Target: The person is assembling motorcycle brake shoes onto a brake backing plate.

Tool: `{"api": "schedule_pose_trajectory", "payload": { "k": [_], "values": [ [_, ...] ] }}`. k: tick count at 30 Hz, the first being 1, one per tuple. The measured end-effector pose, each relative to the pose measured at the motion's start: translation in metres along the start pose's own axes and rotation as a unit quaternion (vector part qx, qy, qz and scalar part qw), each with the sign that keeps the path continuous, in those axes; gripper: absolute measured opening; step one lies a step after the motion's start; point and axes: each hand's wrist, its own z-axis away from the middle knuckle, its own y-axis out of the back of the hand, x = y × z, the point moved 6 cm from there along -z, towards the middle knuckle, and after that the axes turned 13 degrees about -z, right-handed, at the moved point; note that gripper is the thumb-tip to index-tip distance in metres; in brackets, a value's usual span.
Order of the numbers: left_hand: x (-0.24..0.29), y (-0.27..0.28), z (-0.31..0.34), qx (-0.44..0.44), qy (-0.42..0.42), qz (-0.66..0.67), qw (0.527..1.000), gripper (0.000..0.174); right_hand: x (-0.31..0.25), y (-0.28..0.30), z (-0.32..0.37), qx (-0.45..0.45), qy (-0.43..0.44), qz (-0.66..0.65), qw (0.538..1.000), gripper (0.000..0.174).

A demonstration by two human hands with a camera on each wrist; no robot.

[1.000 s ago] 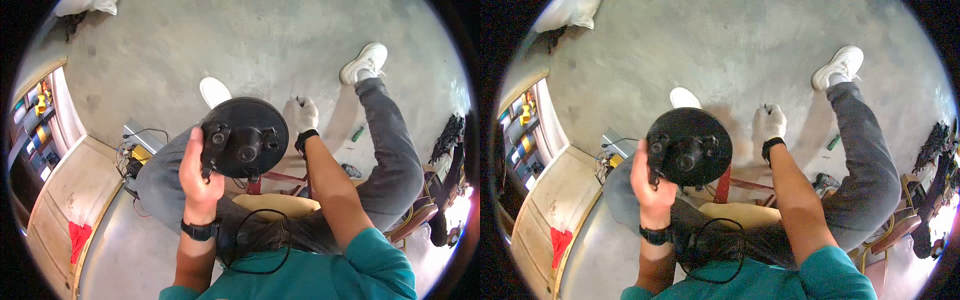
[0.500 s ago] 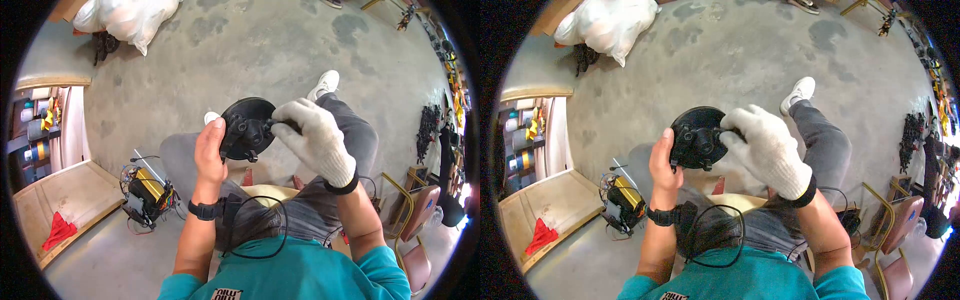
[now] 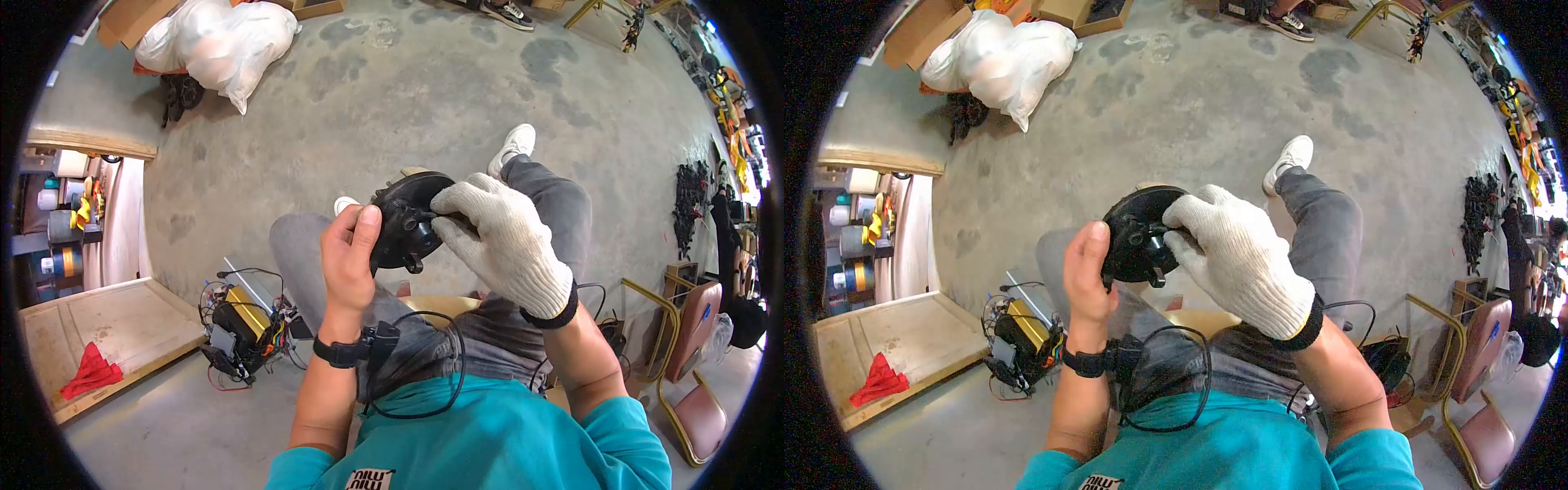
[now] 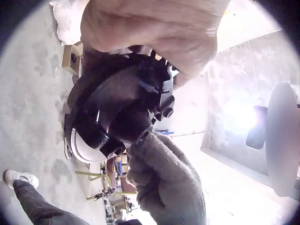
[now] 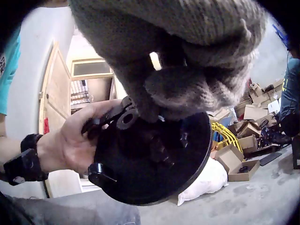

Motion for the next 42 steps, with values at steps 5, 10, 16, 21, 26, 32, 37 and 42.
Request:
{"api": "schedule_pose_trajectory", "payload": {
  "k": [5, 10, 16, 21, 26, 32, 37, 42],
  "values": [
    [0.023, -0.007, 0.007, 0.015, -0.041, -0.052, 0.998, 0.043, -0.008, 0.006, 0.007, 0.003, -0.011, -0.017, 1.000, 0.016],
    [0.027, -0.009, 0.008, 0.020, -0.051, -0.046, 0.997, 0.043, -0.013, 0.010, 0.011, 0.004, -0.001, -0.025, 1.000, 0.018],
    [0.028, -0.010, 0.012, 0.024, -0.056, -0.035, 0.997, 0.039, -0.019, 0.015, 0.014, 0.017, 0.004, -0.034, 0.999, 0.018],
    [0.036, -0.011, 0.015, 0.050, -0.087, 0.005, 0.995, 0.029, -0.022, 0.020, 0.015, 0.022, 0.004, -0.053, 0.998, 0.019],
    [0.048, -0.012, 0.019, 0.060, -0.109, -0.028, 0.992, 0.029, -0.023, 0.025, 0.016, 0.021, 0.006, -0.075, 0.997, 0.021],
    [0.057, -0.014, 0.021, 0.074, -0.172, -0.090, 0.978, 0.031, -0.023, 0.032, 0.018, 0.019, -0.080, -0.138, 0.987, 0.019],
    [0.065, -0.014, 0.024, 0.082, -0.194, -0.148, 0.966, 0.032, -0.019, 0.035, 0.021, 0.019, -0.102, -0.118, 0.988, 0.018],
    [0.070, -0.017, 0.027, 0.083, -0.218, -0.171, 0.957, 0.034, -0.019, 0.040, 0.020, -0.003, -0.098, -0.083, 0.992, 0.016]
  ]
}}
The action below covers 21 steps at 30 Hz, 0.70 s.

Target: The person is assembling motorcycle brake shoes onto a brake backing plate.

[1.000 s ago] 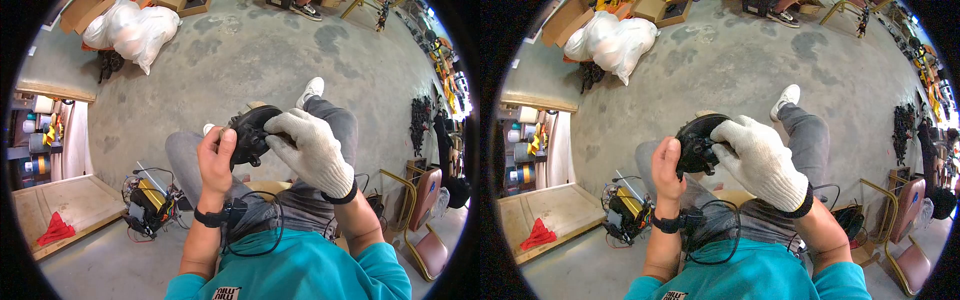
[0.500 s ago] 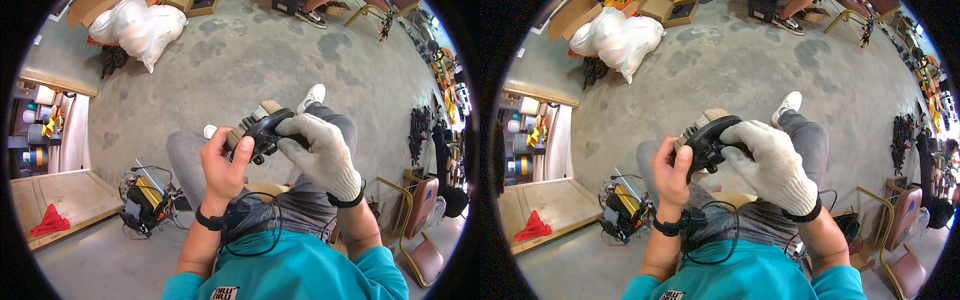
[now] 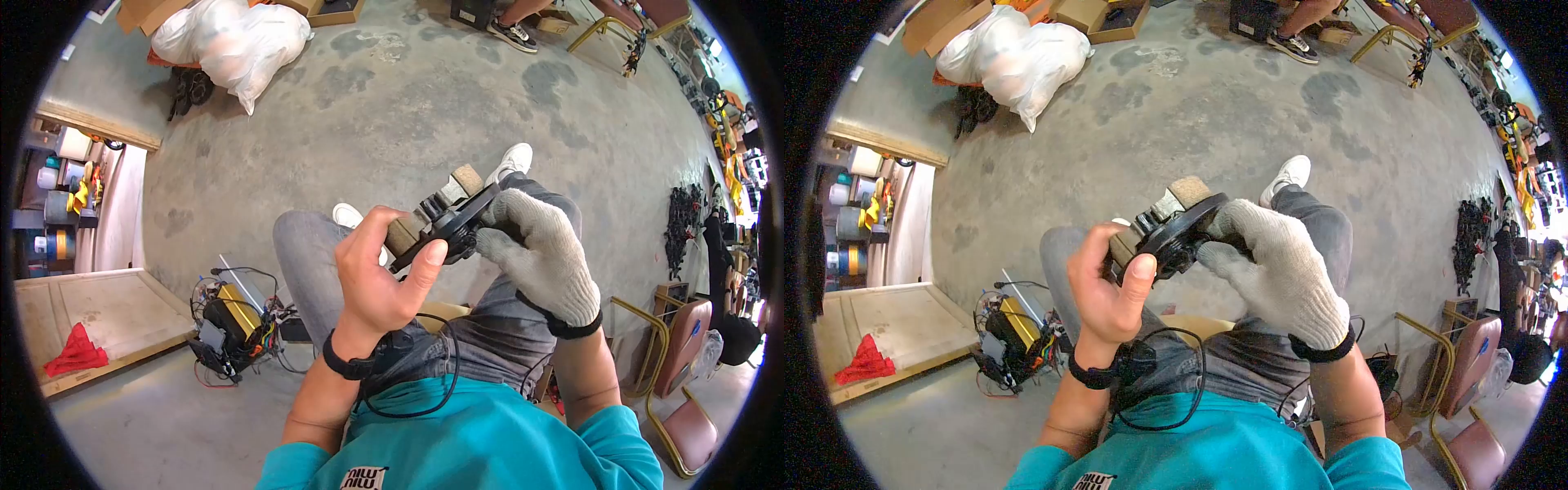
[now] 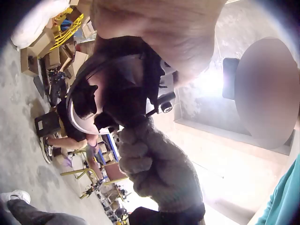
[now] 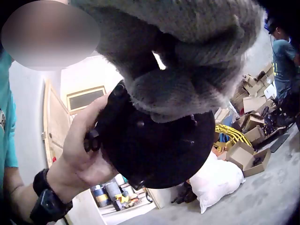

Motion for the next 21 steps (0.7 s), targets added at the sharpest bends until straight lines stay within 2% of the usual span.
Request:
{"api": "schedule_pose_trajectory", "payload": {
  "k": [2, 9, 11, 12, 14, 18, 21],
  "values": [
    [0.001, 0.001, -0.001, 0.002, -0.014, -0.005, 1.000, 0.034, -0.004, 0.001, -0.003, -0.026, 0.052, 0.032, 0.998, 0.016],
    [0.012, 0.003, -0.005, 0.006, -0.070, -0.052, 0.996, 0.038, 0.000, 0.002, -0.004, -0.027, 0.068, 0.005, 0.997, 0.015],
    [0.011, 0.002, -0.004, 0.010, -0.079, -0.060, 0.995, 0.038, 0.007, 0.000, -0.004, -0.028, -0.022, -0.038, 0.999, 0.013],
    [0.012, 0.001, -0.004, 0.013, -0.091, -0.066, 0.994, 0.039, 0.006, -0.002, -0.004, -0.028, -0.022, -0.037, 0.999, 0.013],
    [0.015, 0.002, -0.004, 0.014, -0.097, -0.063, 0.993, 0.038, 0.010, -0.001, -0.001, -0.001, -0.077, -0.085, 0.993, 0.013],
    [0.015, 0.002, -0.002, 0.015, -0.097, -0.053, 0.994, 0.038, 0.011, 0.000, -0.001, -0.027, -0.056, -0.058, 0.996, 0.012],
    [0.015, 0.002, -0.002, 0.008, -0.082, -0.056, 0.995, 0.037, 0.011, 0.000, -0.001, -0.039, -0.077, -0.061, 0.994, 0.013]
  ]
}}
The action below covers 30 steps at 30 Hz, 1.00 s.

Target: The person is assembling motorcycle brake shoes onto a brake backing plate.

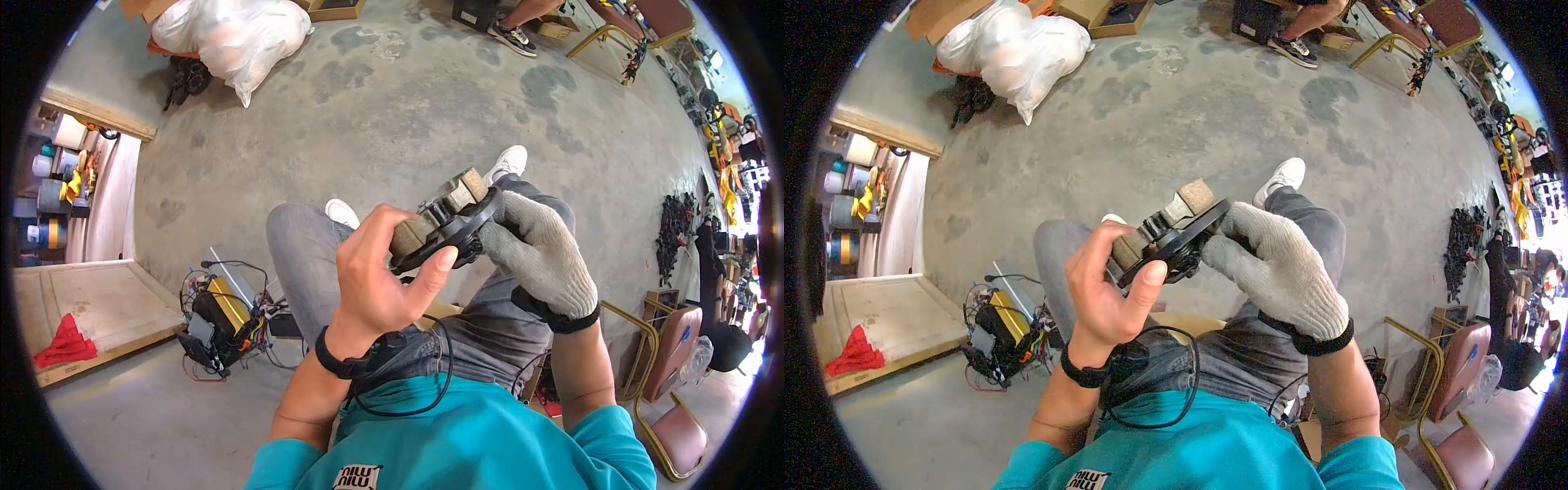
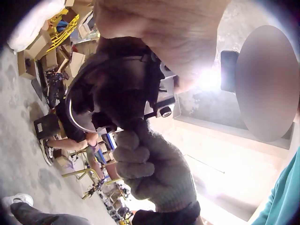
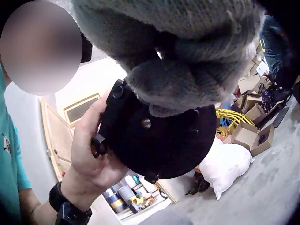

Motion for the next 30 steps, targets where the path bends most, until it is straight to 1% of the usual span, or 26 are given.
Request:
{"api": "schedule_pose_trajectory", "payload": {
  "k": [1, 3, 4, 5, 6, 8, 9, 11, 12, 13, 14, 15, 16, 17, 18, 20, 22, 24, 26, 28, 29, 30],
  "values": [
    [0.000, 0.000, 0.000, 0.000, -0.001, 0.001, 1.000, 0.037, 0.003, 0.000, 0.000, 0.000, 0.000, 0.004, 1.000, 0.014],
    [-0.006, -0.002, 0.004, -0.018, 0.038, 0.018, 0.999, 0.035, 0.007, 0.000, 0.001, 0.000, 0.000, 0.008, 1.000, 0.014],
    [-0.006, -0.003, 0.005, -0.018, 0.038, 0.018, 0.999, 0.035, 0.004, -0.001, 0.001, -0.004, 0.037, 0.013, 0.999, 0.014],
    [-0.009, -0.004, 0.006, -0.024, 0.060, 0.035, 0.997, 0.034, 0.000, -0.002, 0.002, -0.006, 0.075, 0.017, 0.997, 0.015],
    [-0.011, -0.005, 0.008, -0.030, 0.082, 0.051, 0.995, 0.033, 0.000, -0.002, 0.003, -0.004, 0.074, 0.015, 0.997, 0.015],
    [-0.012, -0.006, 0.008, -0.031, 0.092, 0.064, 0.993, 0.032, 0.002, -0.002, 0.003, -0.019, 0.028, 0.006, 0.999, 0.016],
    [-0.014, -0.007, 0.008, -0.030, 0.105, 0.076, 0.991, 0.031, 0.001, -0.001, 0.004, -0.014, 0.026, 0.004, 1.000, 0.016],
    [-0.015, -0.008, 0.009, -0.027, 0.095, 0.073, 0.992, 0.031, -0.002, -0.001, 0.003, -0.044, 0.041, 0.031, 0.998, 0.016],
    [-0.014, -0.007, 0.009, -0.019, 0.088, 0.070, 0.994, 0.031, 0.000, 0.000, 0.003, -0.040, 0.041, 0.029, 0.998, 0.016],
    [-0.015, -0.008, 0.010, -0.025, 0.104, 0.083, 0.991, 0.031, 0.004, 0.000, 0.003, -0.051, 0.046, 0.028, 0.997, 0.018],
    [-0.015, -0.009, 0.010, -0.030, 0.102, 0.083, 0.991, 0.031, 0.005, -0.001, 0.002, -0.061, 0.052, 0.028, 0.996, 0.020],
    [-0.017, -0.009, 0.012, -0.014, 0.091, 0.082, 0.992, 0.030, 0.002, 0.001, 0.002, -0.055, 0.050, 0.025, 0.997, 0.020],
    [-0.017, -0.009, 0.012, 0.000, 0.080, 0.083, 0.993, 0.030, -0.003, 0.001, 0.002, -0.063, 0.026, 0.042, 0.997, 0.022],
    [-0.018, -0.008, 0.013, -0.010, 0.104, 0.102, 0.989, 0.029, -0.004, 0.001, 0.002, -0.071, 0.001, 0.058, 0.996, 0.024],
    [-0.015, -0.009, 0.012, -0.018, 0.099, 0.104, 0.989, 0.029, -0.003, 0.003, 0.001, -0.062, 0.000, 0.055, 0.997, 0.024],
    [-0.013, -0.005, 0.011, -0.001, 0.133, 0.142, 0.981, 0.029, -0.006, 0.001, 0.003, -0.073, 0.028, 0.034, 0.996, 0.026],
    [-0.013, -0.007, 0.011, -0.004, 0.123, 0.154, 0.980, 0.032, -0.011, 0.000, 0.004, -0.059, 0.027, 0.030, 0.997, 0.025],
    [-0.018, -0.007, 0.012, -0.004, 0.138, 0.172, 0.975, 0.035, -0.016, 0.000, 0.005, -0.042, 0.050, 0.049, 0.997, 0.024],
    [-0.017, -0.009, 0.012, -0.015, 0.127, 0.158, 0.979, 0.038, -0.020, -0.002, 0.007, -0.026, 0.055, 0.044, 0.997, 0.023],
    [-0.022, -0.013, 0.014, -0.006, 0.139, 0.148, 0.979, 0.048, -0.020, -0.002, 0.009, -0.013, 0.059, 0.041, 0.997, 0.023],
    [-0.023, -0.011, 0.016, -0.038, 0.151, 0.139, 0.978, 0.046, -0.017, -0.002, 0.010, -0.002, 0.073, 0.050, 0.996, 0.023],
    [-0.024, -0.014, 0.017, -0.039, 0.152, 0.140, 0.978, 0.046, -0.015, -0.003, 0.011, 0.009, 0.087, 0.060, 0.994, 0.024]
  ]
}}
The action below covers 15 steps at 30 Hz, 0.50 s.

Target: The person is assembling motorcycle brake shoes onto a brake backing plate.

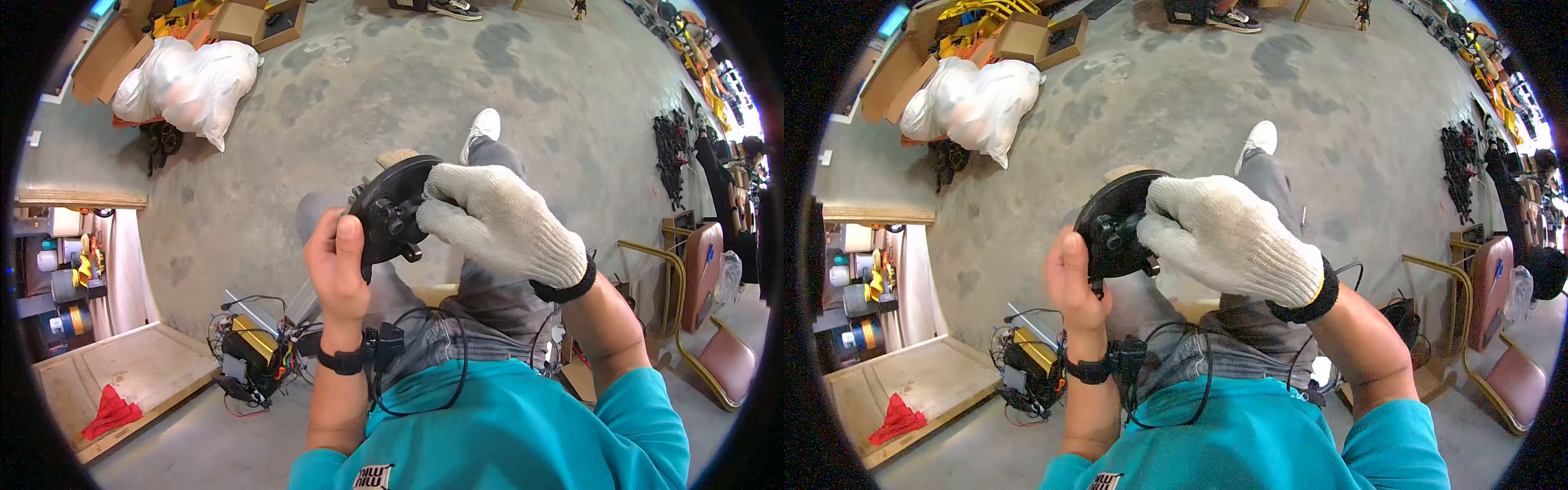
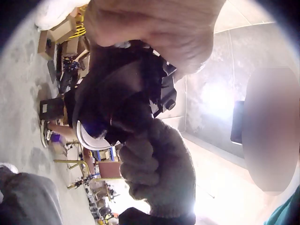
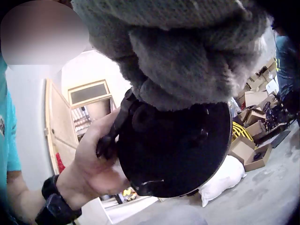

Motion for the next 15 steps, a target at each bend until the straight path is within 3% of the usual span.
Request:
{"api": "schedule_pose_trajectory", "payload": {
  "k": [3, 7, 11, 15],
  "values": [
    [-0.028, -0.015, -0.002, -0.021, 0.080, 0.152, 0.985, 0.040, 0.011, -0.001, 0.004, 0.027, 0.023, 0.080, 0.996, 0.025],
    [-0.040, -0.044, -0.004, -0.062, 0.155, 0.262, 0.950, 0.037, 0.026, 0.000, 0.006, 0.012, -0.007, 0.083, 0.996, 0.027],
    [-0.050, -0.052, -0.009, -0.081, 0.151, 0.256, 0.951, 0.038, 0.034, 0.004, 0.012, 0.058, -0.021, 0.104, 0.993, 0.027],
    [-0.054, -0.054, -0.027, -0.112, 0.107, 0.131, 0.979, 0.044, 0.043, 0.012, 0.010, 0.100, 0.019, 0.112, 0.988, 0.026]
  ]
}}
